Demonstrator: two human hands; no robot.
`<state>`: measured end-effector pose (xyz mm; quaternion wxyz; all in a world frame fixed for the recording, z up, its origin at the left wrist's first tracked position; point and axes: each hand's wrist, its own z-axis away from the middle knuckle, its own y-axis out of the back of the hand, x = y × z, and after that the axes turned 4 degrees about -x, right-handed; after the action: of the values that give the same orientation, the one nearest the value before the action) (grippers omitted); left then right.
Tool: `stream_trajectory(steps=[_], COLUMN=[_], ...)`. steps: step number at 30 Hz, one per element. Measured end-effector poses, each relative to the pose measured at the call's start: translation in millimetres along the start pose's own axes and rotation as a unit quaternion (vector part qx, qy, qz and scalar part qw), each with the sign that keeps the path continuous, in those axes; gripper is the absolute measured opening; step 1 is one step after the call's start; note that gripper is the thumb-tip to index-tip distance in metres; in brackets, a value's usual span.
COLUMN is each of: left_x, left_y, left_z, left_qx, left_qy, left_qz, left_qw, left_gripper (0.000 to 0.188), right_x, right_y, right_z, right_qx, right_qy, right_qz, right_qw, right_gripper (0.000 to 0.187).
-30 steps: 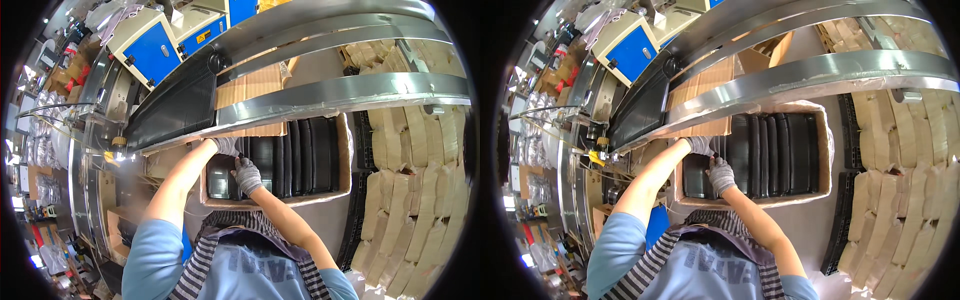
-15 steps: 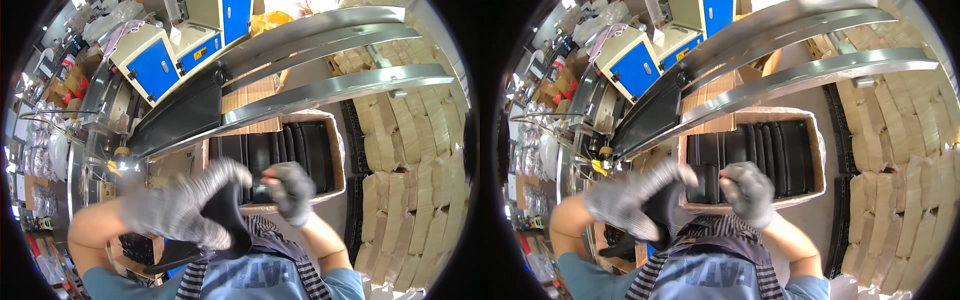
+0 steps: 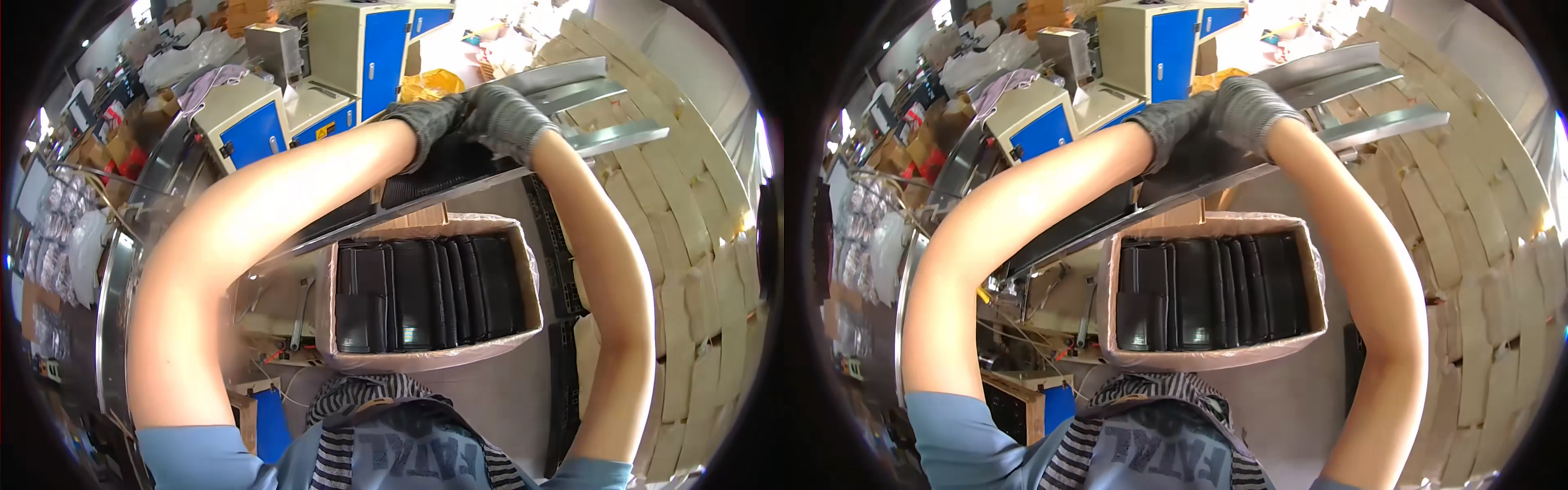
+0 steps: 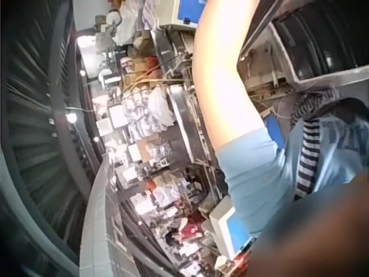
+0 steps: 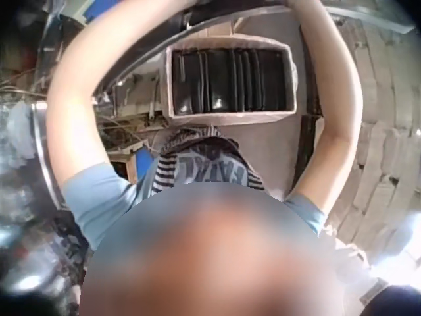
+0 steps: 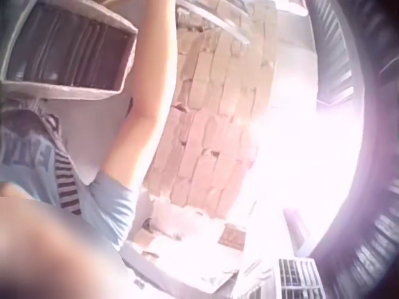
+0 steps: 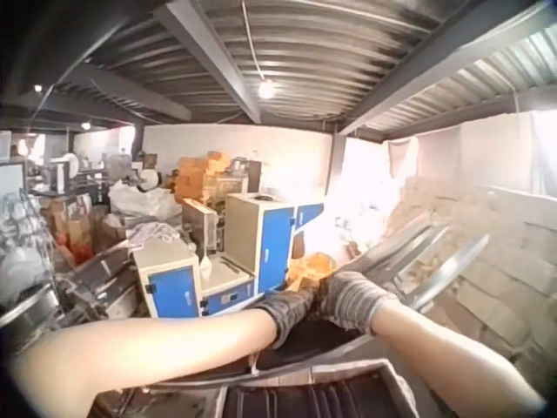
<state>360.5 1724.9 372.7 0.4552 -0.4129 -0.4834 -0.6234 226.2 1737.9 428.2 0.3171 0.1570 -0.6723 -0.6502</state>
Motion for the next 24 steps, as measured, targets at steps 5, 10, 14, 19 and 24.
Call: stream_trajectory(steps=[5,10,14,19,24], left_x=[-23,-18,-62,-114,-138], left_y=[32,67,107,87,64], left_z=[6,55,78,123,134], left_qx=[0.020,-0.131,0.036,-0.122,0.029], left_qy=[-0.020,-0.306,-0.552,-0.430,-0.414], left_qz=[0.015,-0.311,-0.542,-0.475,-0.299], left_qw=[0.999,0.890,0.633,0.758,0.859], left_gripper=[0.084,0.067,0.060,0.038,0.039], right_x=[-21,-20,-33,-41,-55], right_y=[-3,-11,-13,-11,-14], right_z=[-12,-7,-18,-15,-1], right_qx=[0.006,-0.018,-0.026,-0.044,0.091], right_qy=[-0.060,-0.125,-0.098,-0.157,-0.193], right_qz=[-0.042,-0.079,0.009,-0.061,-0.015], right_qw=[0.997,0.989,0.995,0.985,0.977], right_gripper=[0.025,0.020,0.018,0.023,0.027])
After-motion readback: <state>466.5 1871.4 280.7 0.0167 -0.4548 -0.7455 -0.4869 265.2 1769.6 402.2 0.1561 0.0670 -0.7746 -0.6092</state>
